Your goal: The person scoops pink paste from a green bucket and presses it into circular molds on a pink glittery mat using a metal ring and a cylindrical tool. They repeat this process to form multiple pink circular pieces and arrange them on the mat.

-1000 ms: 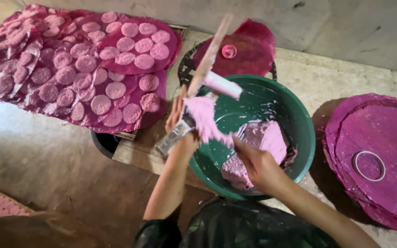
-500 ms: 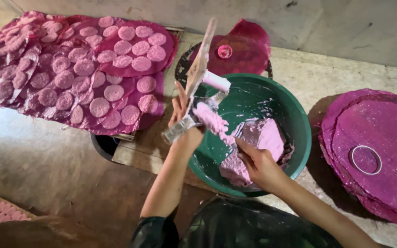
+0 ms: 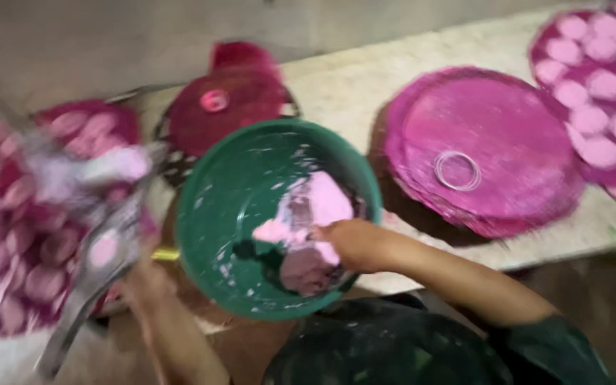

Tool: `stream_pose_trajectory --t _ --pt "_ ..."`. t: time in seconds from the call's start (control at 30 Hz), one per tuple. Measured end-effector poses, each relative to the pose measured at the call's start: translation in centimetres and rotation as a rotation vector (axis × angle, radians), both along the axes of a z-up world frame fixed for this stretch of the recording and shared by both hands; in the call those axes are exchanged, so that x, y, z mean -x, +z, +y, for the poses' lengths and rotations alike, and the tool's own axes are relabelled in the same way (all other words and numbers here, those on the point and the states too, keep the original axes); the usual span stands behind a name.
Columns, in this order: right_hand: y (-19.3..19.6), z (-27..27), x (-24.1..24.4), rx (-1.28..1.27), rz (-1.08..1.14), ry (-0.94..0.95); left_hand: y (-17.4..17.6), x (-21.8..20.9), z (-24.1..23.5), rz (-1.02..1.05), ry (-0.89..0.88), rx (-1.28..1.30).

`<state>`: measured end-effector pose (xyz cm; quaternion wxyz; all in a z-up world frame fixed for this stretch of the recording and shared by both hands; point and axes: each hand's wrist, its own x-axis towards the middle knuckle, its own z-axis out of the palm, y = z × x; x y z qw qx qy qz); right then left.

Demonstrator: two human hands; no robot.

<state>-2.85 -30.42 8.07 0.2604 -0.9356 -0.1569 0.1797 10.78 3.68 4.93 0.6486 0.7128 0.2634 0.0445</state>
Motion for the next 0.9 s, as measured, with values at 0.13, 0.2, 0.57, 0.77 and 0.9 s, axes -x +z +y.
stream_pose_trajectory --t 0.13,0.2,0.57,0.77,0.9 --pt "-0.6 -1.2 -1.2 -0.262 -0.506 -0.032 0.8 4.6 -3.7 -0.608 -0.569 0.506" --pt "0.5 -2.2 -0.7 -0.975 -0.442 -0.056 0.7 7.1 -7.7 -0.434 -0.763 0.783" --pt "8.6 -21.5 7.6 -1.56 -0.298 -0.087 3.4 15.6 -29.2 -0.46 -1.485 0.014" --pt "8.0 -29.9 13.5 -0.603 -0.837 0.253 5.8 19.3 -37.3 -0.162 -1.45 0.269" --pt "7.0 -31.5 15.1 -0.446 -0.861 0.305 1.9 22.1 -41.7 -0.036 -1.287 0.884"
